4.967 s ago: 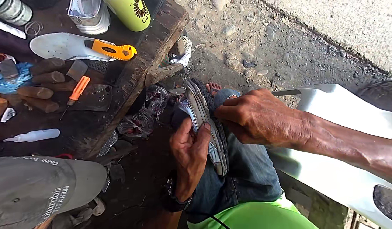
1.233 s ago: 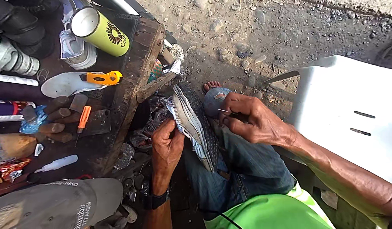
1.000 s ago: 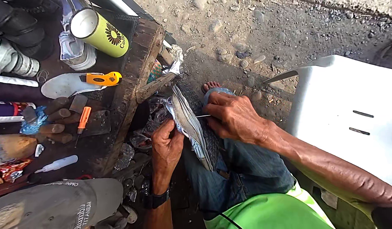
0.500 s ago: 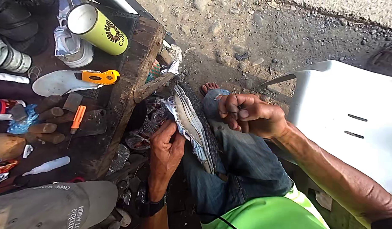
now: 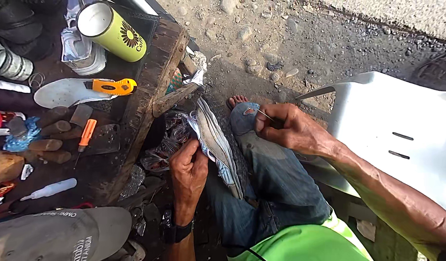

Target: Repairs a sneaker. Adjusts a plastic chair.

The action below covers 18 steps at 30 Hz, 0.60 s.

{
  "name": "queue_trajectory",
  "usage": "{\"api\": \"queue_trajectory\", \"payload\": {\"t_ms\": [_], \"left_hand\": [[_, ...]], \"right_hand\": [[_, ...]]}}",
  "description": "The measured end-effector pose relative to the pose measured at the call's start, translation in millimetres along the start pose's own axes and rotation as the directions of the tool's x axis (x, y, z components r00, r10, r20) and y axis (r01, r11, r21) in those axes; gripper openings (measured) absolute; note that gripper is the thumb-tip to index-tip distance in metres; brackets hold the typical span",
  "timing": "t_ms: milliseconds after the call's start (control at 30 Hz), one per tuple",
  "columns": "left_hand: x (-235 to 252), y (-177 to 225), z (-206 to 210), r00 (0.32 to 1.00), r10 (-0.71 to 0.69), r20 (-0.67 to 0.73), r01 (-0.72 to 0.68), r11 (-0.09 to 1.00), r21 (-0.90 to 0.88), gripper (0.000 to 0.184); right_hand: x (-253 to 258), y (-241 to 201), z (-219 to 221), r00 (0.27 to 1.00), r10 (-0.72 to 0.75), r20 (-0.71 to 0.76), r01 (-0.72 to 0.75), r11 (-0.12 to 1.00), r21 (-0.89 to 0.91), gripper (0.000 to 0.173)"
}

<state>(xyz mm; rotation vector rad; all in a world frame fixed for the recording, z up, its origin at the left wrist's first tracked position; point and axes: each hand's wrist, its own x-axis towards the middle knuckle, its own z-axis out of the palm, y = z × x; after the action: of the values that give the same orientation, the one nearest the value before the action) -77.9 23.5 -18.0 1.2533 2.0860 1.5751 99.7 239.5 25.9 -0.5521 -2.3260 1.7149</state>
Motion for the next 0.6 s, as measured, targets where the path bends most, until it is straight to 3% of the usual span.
{"api": "queue_trajectory", "payload": {"t_ms": [100,200,300,467,600], "left_hand": [[-3.1,3.4,-0.1,0.999,-0.014,-0.029,0.015,0.999,0.039,0.016],[-4.6,4.3,-0.2,0.998,-0.024,-0.053,0.027,0.997,0.066,0.015],[-7.2,4.8,-0.1,0.997,-0.021,-0.075,0.029,0.994,0.105,0.016],[-13.4,1.4,-1.5,0.992,-0.035,-0.122,0.052,0.99,0.135,0.02],[-17.6,0.2,-2.1,0.99,-0.047,-0.133,0.063,0.991,0.12,0.021]], "right_hand": [[1.9,-4.1,16.3,0.976,-0.209,-0.06,0.157,0.869,-0.47,0.021],[3.1,-5.9,32.7,0.98,-0.198,-0.008,0.146,0.748,-0.647,0.033],[-1.8,-5.0,41.0,0.991,-0.115,0.067,0.131,0.74,-0.66,0.033],[0.3,-4.7,40.3,0.964,-0.166,0.206,0.26,0.729,-0.633,0.022],[1.0,1.9,23.9,0.942,-0.221,0.254,0.309,0.865,-0.396,0.025]]}}
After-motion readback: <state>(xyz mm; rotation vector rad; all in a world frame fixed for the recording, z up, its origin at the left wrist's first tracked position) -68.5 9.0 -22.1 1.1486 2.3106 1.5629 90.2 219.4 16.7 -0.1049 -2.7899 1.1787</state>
